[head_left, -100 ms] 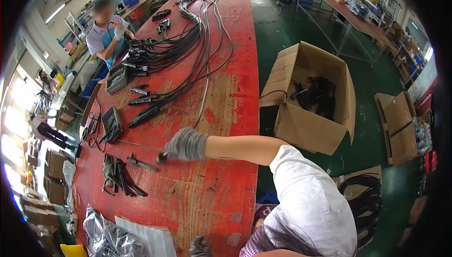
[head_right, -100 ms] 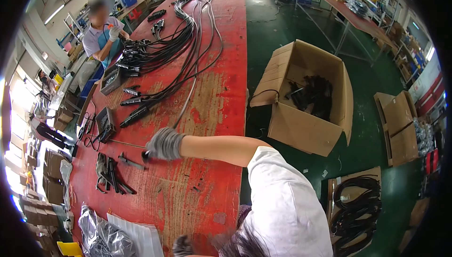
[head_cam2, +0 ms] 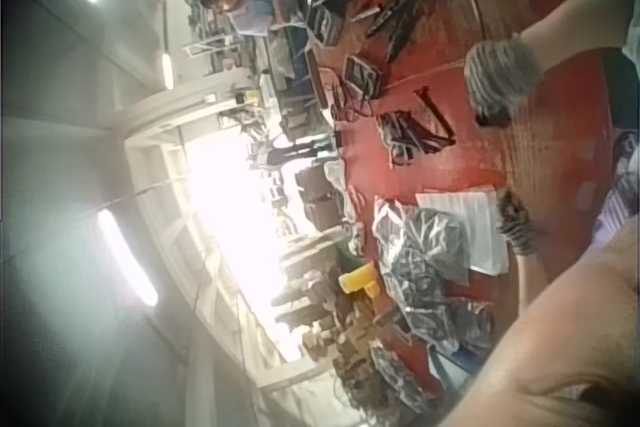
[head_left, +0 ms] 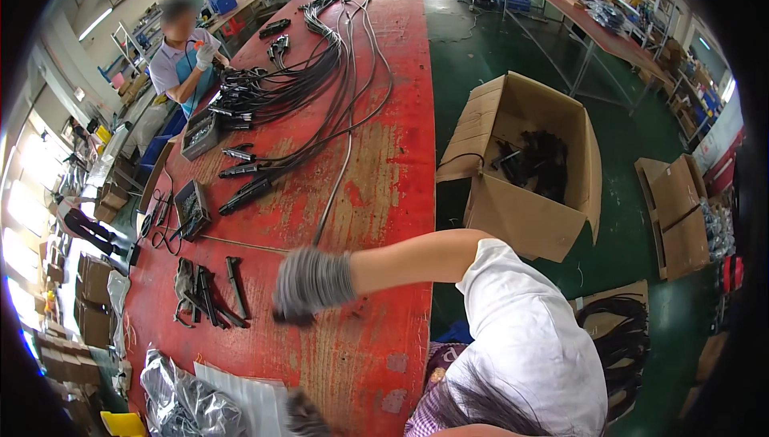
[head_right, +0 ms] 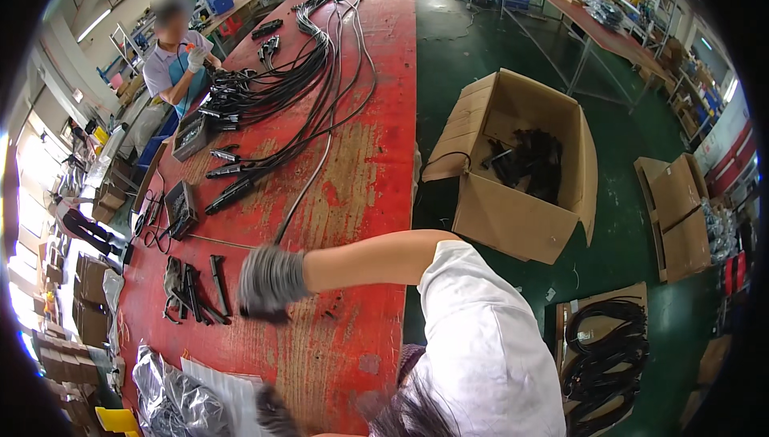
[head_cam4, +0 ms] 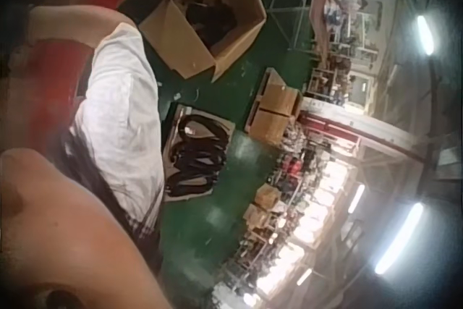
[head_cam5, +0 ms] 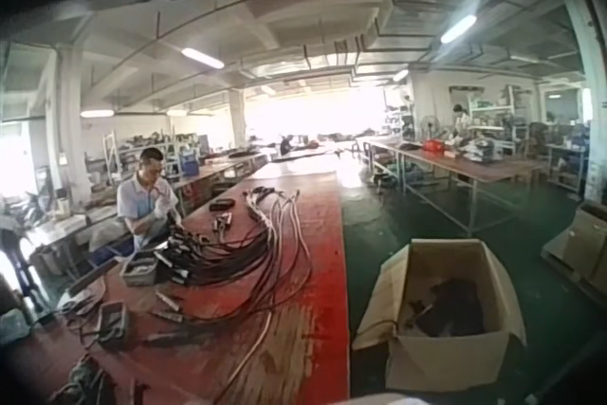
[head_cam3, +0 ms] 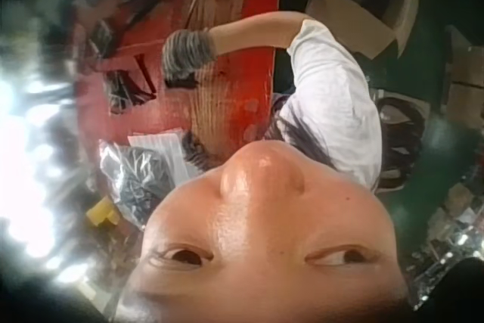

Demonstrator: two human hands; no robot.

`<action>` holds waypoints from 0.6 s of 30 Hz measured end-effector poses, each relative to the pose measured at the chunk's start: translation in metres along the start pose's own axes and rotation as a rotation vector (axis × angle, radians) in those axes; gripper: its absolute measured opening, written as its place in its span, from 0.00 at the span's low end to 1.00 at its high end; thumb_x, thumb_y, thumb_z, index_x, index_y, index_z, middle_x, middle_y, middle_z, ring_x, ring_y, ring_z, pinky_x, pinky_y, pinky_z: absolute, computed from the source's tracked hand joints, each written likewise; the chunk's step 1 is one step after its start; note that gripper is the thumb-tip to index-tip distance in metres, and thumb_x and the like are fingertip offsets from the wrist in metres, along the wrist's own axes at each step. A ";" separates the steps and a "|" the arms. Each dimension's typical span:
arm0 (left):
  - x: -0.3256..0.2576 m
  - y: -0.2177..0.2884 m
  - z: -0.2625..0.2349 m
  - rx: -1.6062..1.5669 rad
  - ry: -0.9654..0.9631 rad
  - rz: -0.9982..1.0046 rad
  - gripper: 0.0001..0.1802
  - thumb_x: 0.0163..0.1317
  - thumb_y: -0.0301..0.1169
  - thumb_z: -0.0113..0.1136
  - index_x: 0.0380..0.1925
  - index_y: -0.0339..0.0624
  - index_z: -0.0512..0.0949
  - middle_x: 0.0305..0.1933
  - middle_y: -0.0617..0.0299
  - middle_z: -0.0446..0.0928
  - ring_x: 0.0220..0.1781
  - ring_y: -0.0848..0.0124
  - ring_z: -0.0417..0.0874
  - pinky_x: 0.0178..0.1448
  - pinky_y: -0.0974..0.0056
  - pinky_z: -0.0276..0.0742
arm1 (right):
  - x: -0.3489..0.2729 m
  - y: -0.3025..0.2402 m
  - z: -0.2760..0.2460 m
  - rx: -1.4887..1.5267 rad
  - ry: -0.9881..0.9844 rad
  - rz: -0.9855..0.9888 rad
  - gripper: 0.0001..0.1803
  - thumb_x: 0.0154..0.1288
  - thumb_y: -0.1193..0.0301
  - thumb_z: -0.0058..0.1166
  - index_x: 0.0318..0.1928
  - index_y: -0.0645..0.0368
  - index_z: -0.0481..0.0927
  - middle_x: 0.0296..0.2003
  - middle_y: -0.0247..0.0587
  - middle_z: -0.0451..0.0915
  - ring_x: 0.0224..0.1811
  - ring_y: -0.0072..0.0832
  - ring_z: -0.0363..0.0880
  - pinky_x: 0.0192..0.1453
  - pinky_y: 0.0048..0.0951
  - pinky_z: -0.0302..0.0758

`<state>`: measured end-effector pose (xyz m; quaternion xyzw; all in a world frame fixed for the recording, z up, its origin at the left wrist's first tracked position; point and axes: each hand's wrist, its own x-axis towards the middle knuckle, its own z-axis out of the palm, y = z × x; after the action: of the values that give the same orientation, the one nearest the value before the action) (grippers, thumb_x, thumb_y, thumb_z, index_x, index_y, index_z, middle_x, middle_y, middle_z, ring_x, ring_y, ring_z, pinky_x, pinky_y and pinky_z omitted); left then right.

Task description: The person coils black cables by hand on a red workbench and places them into clear plastic bags. The person repeats this process for multiple cables, organizing them into a pile of packaged items. The person also briefly reaches into a cardboard box at the end.

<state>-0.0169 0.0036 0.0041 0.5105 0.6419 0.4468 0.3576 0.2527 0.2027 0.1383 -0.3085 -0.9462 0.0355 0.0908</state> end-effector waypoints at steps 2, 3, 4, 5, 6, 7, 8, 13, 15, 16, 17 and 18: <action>0.005 0.014 -0.004 -0.004 -0.071 0.007 0.17 0.59 0.24 0.48 0.49 0.40 0.71 0.39 0.59 0.75 0.36 0.71 0.75 0.40 0.66 0.73 | -0.009 -0.043 0.014 0.009 0.319 -0.348 0.08 0.46 0.64 0.50 0.17 0.51 0.75 0.15 0.38 0.74 0.20 0.36 0.75 0.21 0.36 0.69; 0.000 0.041 -0.002 -0.081 -0.194 -0.016 0.17 0.59 0.24 0.48 0.50 0.39 0.70 0.37 0.59 0.74 0.35 0.71 0.74 0.39 0.65 0.74 | -0.009 -0.065 0.017 0.059 0.331 -0.434 0.10 0.45 0.61 0.54 0.19 0.52 0.77 0.16 0.39 0.75 0.20 0.37 0.75 0.21 0.38 0.70; 0.004 0.065 0.006 -0.178 -0.362 -0.030 0.17 0.59 0.24 0.49 0.50 0.38 0.69 0.35 0.60 0.73 0.33 0.71 0.74 0.39 0.64 0.75 | -0.012 -0.080 0.020 0.087 0.327 -0.480 0.12 0.43 0.58 0.57 0.20 0.52 0.79 0.16 0.40 0.75 0.20 0.39 0.76 0.22 0.39 0.70; 0.002 0.092 0.009 -0.264 -0.500 -0.053 0.18 0.59 0.24 0.49 0.51 0.37 0.68 0.34 0.60 0.73 0.31 0.72 0.74 0.38 0.63 0.75 | -0.008 -0.092 0.028 0.104 0.290 -0.475 0.13 0.43 0.57 0.56 0.20 0.53 0.79 0.16 0.40 0.76 0.20 0.39 0.76 0.22 0.39 0.70; -0.001 0.111 0.008 -0.349 -0.626 -0.079 0.18 0.59 0.24 0.49 0.51 0.36 0.67 0.32 0.61 0.72 0.30 0.72 0.73 0.37 0.62 0.76 | 0.000 -0.101 0.039 0.127 0.253 -0.482 0.14 0.44 0.56 0.56 0.21 0.53 0.79 0.16 0.40 0.76 0.20 0.40 0.76 0.23 0.39 0.70; -0.005 0.120 0.007 -0.432 -0.767 -0.100 0.19 0.59 0.24 0.49 0.51 0.35 0.66 0.30 0.61 0.71 0.28 0.72 0.73 0.37 0.62 0.77 | 0.001 -0.107 0.042 0.143 0.220 -0.475 0.15 0.44 0.55 0.56 0.21 0.53 0.79 0.16 0.41 0.76 0.20 0.40 0.76 0.23 0.39 0.70; -0.010 0.106 -0.004 -0.557 -0.738 -0.191 0.19 0.58 0.23 0.50 0.52 0.36 0.66 0.30 0.62 0.71 0.29 0.73 0.73 0.36 0.64 0.76 | -0.002 -0.116 0.032 0.149 0.104 -0.399 0.16 0.47 0.54 0.54 0.22 0.54 0.79 0.18 0.39 0.76 0.25 0.39 0.76 0.26 0.38 0.71; -0.038 0.048 -0.054 -0.382 -0.642 -0.353 0.20 0.57 0.25 0.54 0.51 0.39 0.67 0.28 0.65 0.69 0.29 0.76 0.71 0.30 0.71 0.70 | -0.012 -0.138 0.053 0.317 0.028 -0.325 0.20 0.50 0.52 0.54 0.24 0.57 0.78 0.19 0.46 0.76 0.27 0.45 0.76 0.29 0.41 0.71; -0.057 0.081 -0.066 -0.217 -0.566 -0.463 0.20 0.57 0.25 0.55 0.51 0.40 0.67 0.28 0.66 0.68 0.28 0.76 0.70 0.31 0.72 0.70 | -0.021 -0.124 0.093 0.284 0.085 -0.362 0.20 0.52 0.52 0.54 0.24 0.58 0.78 0.20 0.46 0.76 0.26 0.45 0.76 0.28 0.41 0.72; -0.064 0.092 -0.071 -0.139 -0.523 -0.518 0.20 0.56 0.26 0.55 0.51 0.41 0.68 0.29 0.67 0.68 0.28 0.77 0.70 0.31 0.72 0.69 | -0.021 -0.110 0.109 0.346 0.061 -0.372 0.20 0.55 0.52 0.52 0.24 0.58 0.76 0.20 0.46 0.76 0.24 0.45 0.75 0.28 0.40 0.72; -0.072 0.078 -0.080 -0.163 -0.568 -0.466 0.20 0.56 0.26 0.56 0.50 0.41 0.68 0.29 0.68 0.67 0.28 0.77 0.69 0.30 0.73 0.68 | -0.023 -0.109 0.106 0.338 -0.040 -0.293 0.20 0.55 0.52 0.52 0.24 0.58 0.76 0.20 0.46 0.76 0.24 0.44 0.75 0.28 0.40 0.72; -0.080 0.051 -0.098 -0.186 -0.613 -0.412 0.20 0.57 0.27 0.56 0.50 0.41 0.68 0.29 0.68 0.67 0.27 0.77 0.68 0.28 0.73 0.67 | -0.026 -0.109 0.103 0.328 -0.140 -0.211 0.20 0.55 0.52 0.53 0.23 0.58 0.75 0.20 0.45 0.76 0.24 0.44 0.75 0.28 0.39 0.72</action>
<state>-0.0716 -0.0909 0.0861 0.4458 0.5511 0.2485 0.6602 0.1907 0.0982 0.0471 -0.1853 -0.9588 0.2010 0.0769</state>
